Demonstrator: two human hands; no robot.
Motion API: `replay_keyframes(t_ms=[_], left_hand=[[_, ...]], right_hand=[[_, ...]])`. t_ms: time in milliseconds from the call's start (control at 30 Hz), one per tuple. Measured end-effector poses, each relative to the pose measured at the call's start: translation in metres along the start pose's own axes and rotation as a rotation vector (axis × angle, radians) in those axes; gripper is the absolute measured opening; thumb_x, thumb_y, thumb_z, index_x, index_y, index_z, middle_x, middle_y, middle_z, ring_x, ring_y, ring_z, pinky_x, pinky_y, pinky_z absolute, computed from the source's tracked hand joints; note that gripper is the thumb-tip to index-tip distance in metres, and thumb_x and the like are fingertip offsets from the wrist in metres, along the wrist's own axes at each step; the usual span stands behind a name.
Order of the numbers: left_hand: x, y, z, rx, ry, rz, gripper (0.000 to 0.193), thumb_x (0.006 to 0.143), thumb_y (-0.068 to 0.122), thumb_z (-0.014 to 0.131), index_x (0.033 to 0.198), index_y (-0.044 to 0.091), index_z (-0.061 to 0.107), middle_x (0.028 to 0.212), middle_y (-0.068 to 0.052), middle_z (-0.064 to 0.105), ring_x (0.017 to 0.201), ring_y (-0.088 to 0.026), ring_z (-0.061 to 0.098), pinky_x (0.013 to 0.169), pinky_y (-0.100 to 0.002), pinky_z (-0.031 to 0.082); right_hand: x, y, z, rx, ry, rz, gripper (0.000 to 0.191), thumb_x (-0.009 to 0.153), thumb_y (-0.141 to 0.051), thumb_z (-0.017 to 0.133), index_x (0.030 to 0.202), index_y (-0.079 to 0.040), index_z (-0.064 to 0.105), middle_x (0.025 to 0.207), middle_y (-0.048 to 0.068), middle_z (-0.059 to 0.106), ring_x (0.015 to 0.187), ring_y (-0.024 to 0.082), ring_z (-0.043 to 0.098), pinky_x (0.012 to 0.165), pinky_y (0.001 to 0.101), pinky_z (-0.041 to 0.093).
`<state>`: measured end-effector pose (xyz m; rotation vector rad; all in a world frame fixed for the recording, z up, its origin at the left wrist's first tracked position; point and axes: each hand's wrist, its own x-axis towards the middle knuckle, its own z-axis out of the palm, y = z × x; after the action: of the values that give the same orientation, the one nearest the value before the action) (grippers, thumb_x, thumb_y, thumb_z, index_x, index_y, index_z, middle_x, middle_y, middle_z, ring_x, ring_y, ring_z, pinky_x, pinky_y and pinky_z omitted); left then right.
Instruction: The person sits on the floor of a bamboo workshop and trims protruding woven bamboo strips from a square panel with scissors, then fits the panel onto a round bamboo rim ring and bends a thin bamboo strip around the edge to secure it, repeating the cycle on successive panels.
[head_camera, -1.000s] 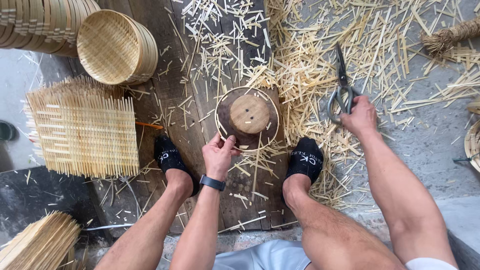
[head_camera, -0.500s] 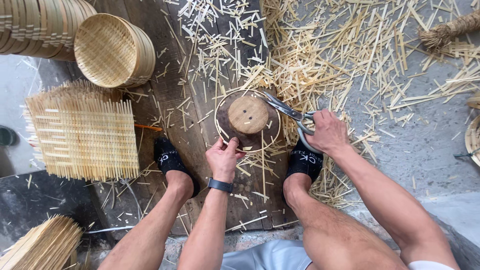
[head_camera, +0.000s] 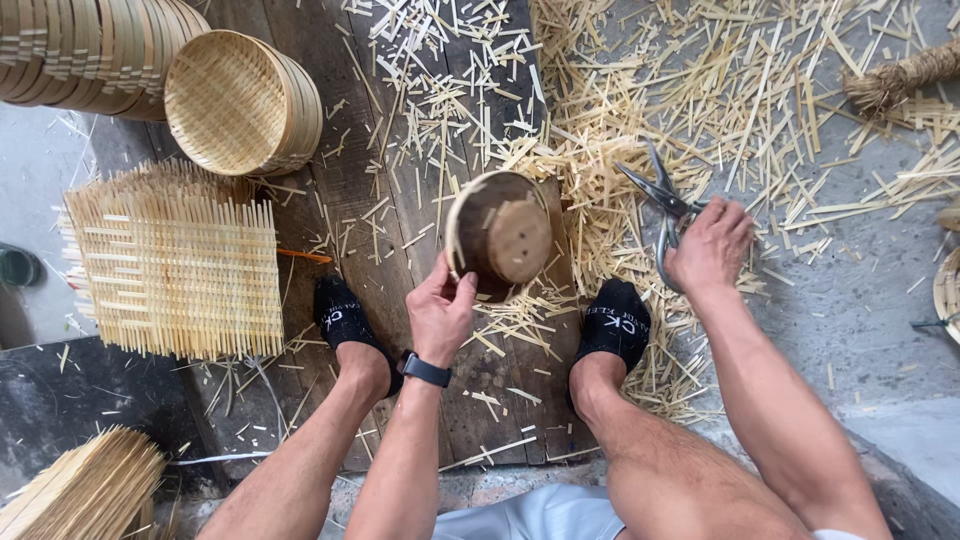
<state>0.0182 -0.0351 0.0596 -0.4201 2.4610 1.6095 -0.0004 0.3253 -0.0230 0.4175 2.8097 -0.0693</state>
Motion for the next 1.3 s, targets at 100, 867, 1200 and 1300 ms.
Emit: replay_keyframes(t_ms=[100,867,1200,1300], left_hand=[[-0.002,0.023,0.005,0.246,-0.034,0.230,0.039,0.090,0.018,0.071,0.128,0.010,0.071,0.096,-0.009,0.075,0.082,-0.017,0.071,0.072,-0.031,0.062],[0.094,-0.108,-0.078,-0.010,-0.594,-0.874,0.036,0.100,0.023,0.058,0.100,-0.012,0.064,0.086,-0.027,0.073,0.072,-0.034,0.074,0.067,-0.048,0.062],[0.094,-0.006,0.025,-0.630,-0.241,-0.560,0.037,0.094,0.043,0.069,0.106,0.007,0.069,0.096,-0.008,0.075,0.086,-0.023,0.068,0.076,-0.042,0.057],[0.035,-0.027,0.050,-0.489,-0.387,-0.941,0.049,0.098,0.046,0.063,0.119,0.002,0.070,0.105,-0.009,0.075,0.089,-0.022,0.068,0.077,-0.040,0.054]], right_hand=[[-0.024,-0.031,-0.029,0.895,-0.331,-0.145,0.113,0.068,-0.054,0.084,0.152,-0.001,0.029,0.142,0.021,0.045,0.130,0.034,0.050,0.105,0.0519,0.045],[-0.072,-0.012,-0.016,1.980,-0.575,-0.172,0.072,0.086,-0.026,0.073,0.149,-0.004,0.045,0.124,0.010,0.065,0.112,0.023,0.066,0.091,0.0430,0.058],[-0.077,-0.055,-0.004,2.059,-0.725,-0.053,0.059,0.096,-0.029,0.062,0.148,-0.009,0.045,0.120,0.011,0.065,0.106,0.025,0.065,0.090,0.0457,0.056],[-0.078,-0.085,-0.007,1.995,-0.807,0.031,0.056,0.101,-0.036,0.051,0.145,-0.003,0.048,0.125,0.012,0.068,0.114,0.024,0.064,0.098,0.0434,0.052]])
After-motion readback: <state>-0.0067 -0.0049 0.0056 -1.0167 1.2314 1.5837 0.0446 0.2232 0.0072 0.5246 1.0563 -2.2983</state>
